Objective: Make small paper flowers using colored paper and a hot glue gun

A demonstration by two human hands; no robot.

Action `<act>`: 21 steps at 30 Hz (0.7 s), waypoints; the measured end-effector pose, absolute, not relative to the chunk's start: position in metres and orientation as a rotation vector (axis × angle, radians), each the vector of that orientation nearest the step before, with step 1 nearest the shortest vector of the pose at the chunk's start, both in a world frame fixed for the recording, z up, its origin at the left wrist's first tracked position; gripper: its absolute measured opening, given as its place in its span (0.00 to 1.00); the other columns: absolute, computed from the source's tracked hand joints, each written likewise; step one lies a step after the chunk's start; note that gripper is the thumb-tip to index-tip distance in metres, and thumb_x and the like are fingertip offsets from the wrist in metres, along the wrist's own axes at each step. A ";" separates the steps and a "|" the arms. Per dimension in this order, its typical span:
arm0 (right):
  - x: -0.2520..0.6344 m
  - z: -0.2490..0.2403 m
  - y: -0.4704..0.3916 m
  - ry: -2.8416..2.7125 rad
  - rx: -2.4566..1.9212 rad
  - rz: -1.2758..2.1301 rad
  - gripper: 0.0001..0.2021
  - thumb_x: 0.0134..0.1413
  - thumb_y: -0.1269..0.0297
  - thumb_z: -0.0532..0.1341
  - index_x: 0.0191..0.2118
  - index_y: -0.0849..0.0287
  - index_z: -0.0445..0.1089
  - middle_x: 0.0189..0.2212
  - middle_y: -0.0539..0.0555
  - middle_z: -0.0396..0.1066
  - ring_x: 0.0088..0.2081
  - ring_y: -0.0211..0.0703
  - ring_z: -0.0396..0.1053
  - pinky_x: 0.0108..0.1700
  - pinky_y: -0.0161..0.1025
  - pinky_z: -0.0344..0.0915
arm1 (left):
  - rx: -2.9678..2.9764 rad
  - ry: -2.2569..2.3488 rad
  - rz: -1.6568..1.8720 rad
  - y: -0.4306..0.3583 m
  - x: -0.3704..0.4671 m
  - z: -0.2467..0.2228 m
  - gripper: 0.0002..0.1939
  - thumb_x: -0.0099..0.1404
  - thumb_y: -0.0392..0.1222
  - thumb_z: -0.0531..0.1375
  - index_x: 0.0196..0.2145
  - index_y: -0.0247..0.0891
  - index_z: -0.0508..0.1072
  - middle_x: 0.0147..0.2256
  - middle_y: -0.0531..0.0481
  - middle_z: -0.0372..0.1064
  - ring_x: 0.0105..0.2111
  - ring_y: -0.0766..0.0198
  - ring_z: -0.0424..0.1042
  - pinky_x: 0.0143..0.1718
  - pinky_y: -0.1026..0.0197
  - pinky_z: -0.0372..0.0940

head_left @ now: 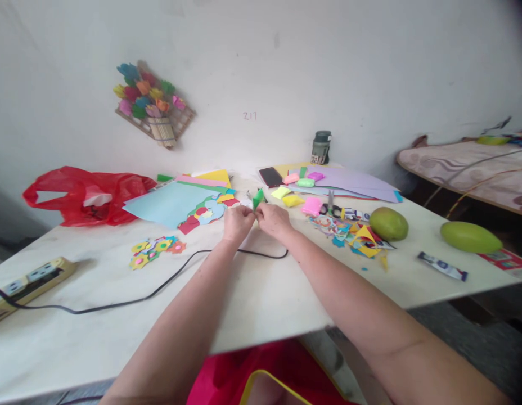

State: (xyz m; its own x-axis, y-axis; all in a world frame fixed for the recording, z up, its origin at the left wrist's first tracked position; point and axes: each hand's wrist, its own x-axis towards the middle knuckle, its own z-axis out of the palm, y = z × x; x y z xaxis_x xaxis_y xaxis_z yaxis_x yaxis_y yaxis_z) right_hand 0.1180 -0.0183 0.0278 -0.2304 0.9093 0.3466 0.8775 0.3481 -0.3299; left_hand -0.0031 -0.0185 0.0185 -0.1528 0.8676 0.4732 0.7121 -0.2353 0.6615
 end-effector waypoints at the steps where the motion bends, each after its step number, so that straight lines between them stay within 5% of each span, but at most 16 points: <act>1: 0.119 0.028 -0.019 -2.183 -1.539 0.049 0.12 0.56 0.64 0.49 0.38 0.57 0.68 0.35 0.57 0.73 0.38 0.47 0.69 0.34 0.38 0.58 | 1.946 1.835 1.330 -0.019 -0.003 0.019 0.07 0.47 0.38 0.55 0.19 0.37 0.72 0.19 0.50 0.70 0.25 0.62 0.70 0.29 0.64 0.62; 13: 0.125 0.029 -0.010 -2.102 -1.417 0.207 0.11 0.53 0.66 0.51 0.30 0.57 0.70 0.28 0.52 0.72 0.33 0.40 0.67 0.32 0.34 0.56 | 2.106 1.645 1.112 -0.022 -0.008 0.020 0.11 0.60 0.47 0.50 0.27 0.39 0.64 0.22 0.52 0.68 0.24 0.64 0.68 0.29 0.63 0.61; 21: 0.124 0.028 -0.008 -1.988 -1.333 0.410 0.10 0.49 0.67 0.53 0.21 0.58 0.67 0.20 0.49 0.67 0.28 0.37 0.64 0.30 0.32 0.55 | 2.362 1.909 0.832 -0.021 -0.004 0.021 0.12 0.65 0.41 0.44 0.31 0.39 0.65 0.25 0.45 0.69 0.30 0.57 0.70 0.30 0.61 0.59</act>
State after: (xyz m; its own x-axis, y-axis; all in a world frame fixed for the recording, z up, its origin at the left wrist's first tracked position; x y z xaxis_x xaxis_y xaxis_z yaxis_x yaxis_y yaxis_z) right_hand 0.1242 -0.0082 0.0279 -0.2273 0.8997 0.3726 0.6787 0.4207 -0.6019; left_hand -0.0042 -0.0207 0.0212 0.1252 0.9075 0.4010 0.9115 -0.2648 0.3146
